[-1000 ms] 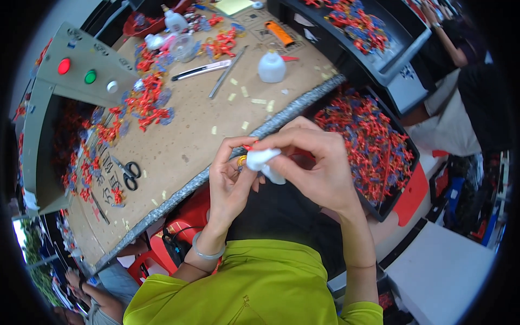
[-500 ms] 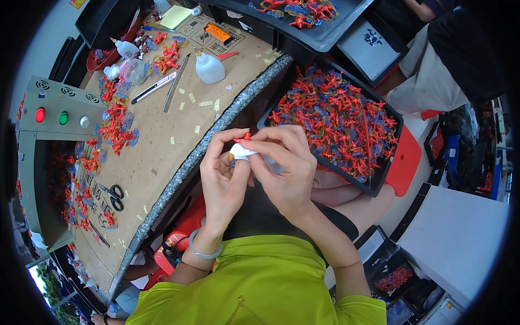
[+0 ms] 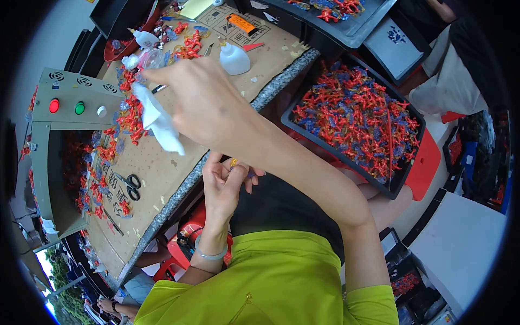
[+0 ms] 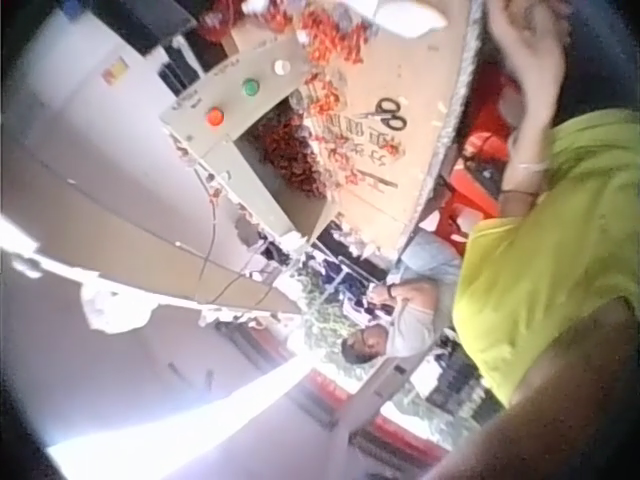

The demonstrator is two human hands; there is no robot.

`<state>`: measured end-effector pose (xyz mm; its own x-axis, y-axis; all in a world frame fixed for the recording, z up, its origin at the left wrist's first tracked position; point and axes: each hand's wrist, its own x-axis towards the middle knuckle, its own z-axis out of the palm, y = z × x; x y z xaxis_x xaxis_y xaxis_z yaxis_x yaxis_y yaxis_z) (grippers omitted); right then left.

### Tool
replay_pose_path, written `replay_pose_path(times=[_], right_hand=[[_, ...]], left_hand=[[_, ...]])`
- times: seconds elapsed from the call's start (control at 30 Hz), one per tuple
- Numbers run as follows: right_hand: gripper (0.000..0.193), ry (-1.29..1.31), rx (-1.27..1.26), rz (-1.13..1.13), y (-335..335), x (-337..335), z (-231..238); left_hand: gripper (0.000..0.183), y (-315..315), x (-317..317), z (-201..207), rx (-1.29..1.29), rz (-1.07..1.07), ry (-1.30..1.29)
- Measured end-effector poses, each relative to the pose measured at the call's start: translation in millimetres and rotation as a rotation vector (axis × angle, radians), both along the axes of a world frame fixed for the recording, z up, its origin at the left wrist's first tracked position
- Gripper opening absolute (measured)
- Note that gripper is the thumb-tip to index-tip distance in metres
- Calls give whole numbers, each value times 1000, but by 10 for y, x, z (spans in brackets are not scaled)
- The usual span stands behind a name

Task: The person assembles small plastic toy figurines by gluing components together with a glue bottle and applying finishing touches with a brush.

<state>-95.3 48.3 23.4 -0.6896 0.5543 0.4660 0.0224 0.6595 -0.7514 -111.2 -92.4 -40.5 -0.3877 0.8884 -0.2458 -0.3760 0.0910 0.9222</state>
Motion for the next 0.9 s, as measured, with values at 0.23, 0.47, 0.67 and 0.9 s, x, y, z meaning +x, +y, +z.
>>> replay_pose_path(times=[0.23, 0.47, 0.67, 0.9], right_hand=[[22, 98, -732, -196, -126, 1089, -473], [22, 166, -697, -419, -47, 1367, -637], [51, 104, -158, -328, 273, 822, -784], [53, 180, -179, -328, 427, 117, -976]], left_hand=[[35, 108, 59, 34, 14, -145, -12], [38, 267, 259, 78, 62, -198, -20], [37, 188, 137, 141, 99, -61, 7], [36, 66, -110, 141, 48, 117, 24]])
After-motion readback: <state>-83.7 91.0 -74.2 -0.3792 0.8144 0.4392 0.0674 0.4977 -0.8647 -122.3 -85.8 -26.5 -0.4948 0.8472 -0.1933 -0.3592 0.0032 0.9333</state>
